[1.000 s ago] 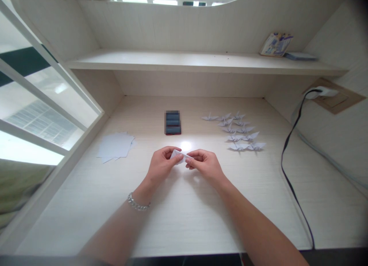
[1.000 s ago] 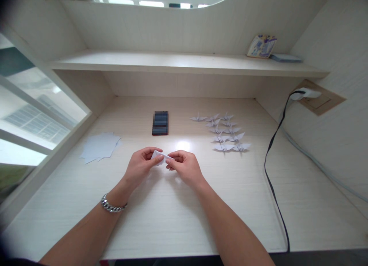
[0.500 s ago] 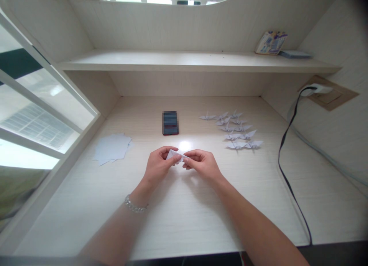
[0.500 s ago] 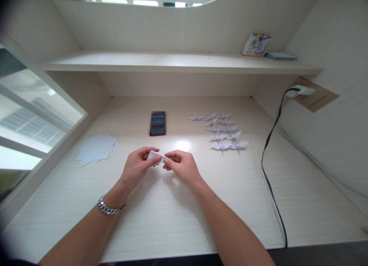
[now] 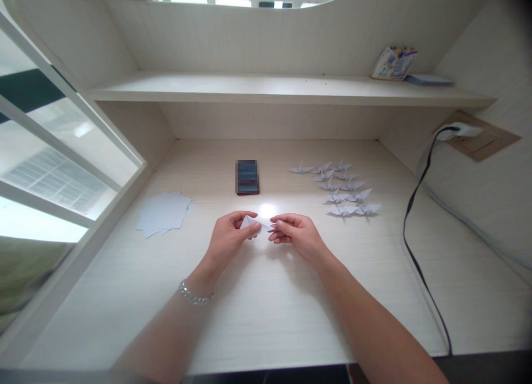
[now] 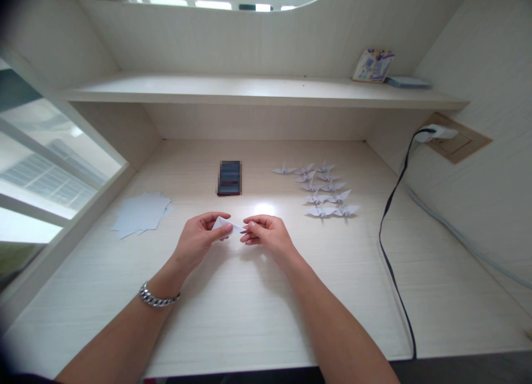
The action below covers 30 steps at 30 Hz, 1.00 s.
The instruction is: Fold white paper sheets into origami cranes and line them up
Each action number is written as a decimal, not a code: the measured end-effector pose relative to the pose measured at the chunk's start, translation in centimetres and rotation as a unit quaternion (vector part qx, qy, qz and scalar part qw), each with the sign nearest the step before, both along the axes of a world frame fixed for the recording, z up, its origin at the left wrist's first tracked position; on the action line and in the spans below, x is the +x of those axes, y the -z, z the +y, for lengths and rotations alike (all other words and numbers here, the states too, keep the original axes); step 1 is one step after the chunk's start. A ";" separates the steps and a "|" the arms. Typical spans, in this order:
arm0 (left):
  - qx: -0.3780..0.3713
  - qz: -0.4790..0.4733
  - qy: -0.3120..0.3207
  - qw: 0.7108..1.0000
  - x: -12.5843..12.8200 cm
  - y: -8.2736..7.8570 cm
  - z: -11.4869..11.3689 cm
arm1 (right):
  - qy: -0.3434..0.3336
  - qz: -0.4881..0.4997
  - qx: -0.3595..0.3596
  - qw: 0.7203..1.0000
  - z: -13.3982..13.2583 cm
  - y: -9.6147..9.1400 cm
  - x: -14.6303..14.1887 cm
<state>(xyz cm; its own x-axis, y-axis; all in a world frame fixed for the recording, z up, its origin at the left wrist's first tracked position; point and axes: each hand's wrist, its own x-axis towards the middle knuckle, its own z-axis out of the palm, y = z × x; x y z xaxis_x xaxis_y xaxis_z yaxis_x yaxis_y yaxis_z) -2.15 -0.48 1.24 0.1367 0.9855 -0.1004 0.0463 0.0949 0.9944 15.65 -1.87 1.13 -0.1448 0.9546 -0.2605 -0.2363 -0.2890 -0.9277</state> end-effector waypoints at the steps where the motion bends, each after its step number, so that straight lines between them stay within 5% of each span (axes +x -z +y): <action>1: -0.002 -0.001 0.000 1.000 0.0 0.0 0.0 | 0.002 -0.011 0.007 1.000 0.0 0.1 0.0; 7: -0.002 0.013 0.004 1.000 0.2 -0.3 -0.2 | -0.028 -0.061 0.071 0.995 -0.2 1.0 -0.4; 15: -0.010 0.010 0.020 1.000 -0.1 -0.4 0.0 | -0.034 -0.038 0.022 0.998 0.2 0.5 0.4; 23: -0.013 0.026 0.024 0.999 0.0 -0.2 0.0 | -0.058 -0.082 0.075 0.992 -0.2 0.9 -0.1; 30: -0.018 0.022 0.024 0.999 0.0 -0.5 -0.1 | -0.050 -0.059 0.040 0.996 0.1 0.5 0.5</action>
<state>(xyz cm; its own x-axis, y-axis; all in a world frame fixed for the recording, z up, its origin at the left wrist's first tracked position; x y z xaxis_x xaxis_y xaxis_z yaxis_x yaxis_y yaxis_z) -2.12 -0.62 1.71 0.1780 0.9736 -0.1433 0.0958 0.1277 0.9872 16.19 -1.79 0.59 -0.2122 0.9555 -0.2050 -0.0974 -0.2294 -0.9684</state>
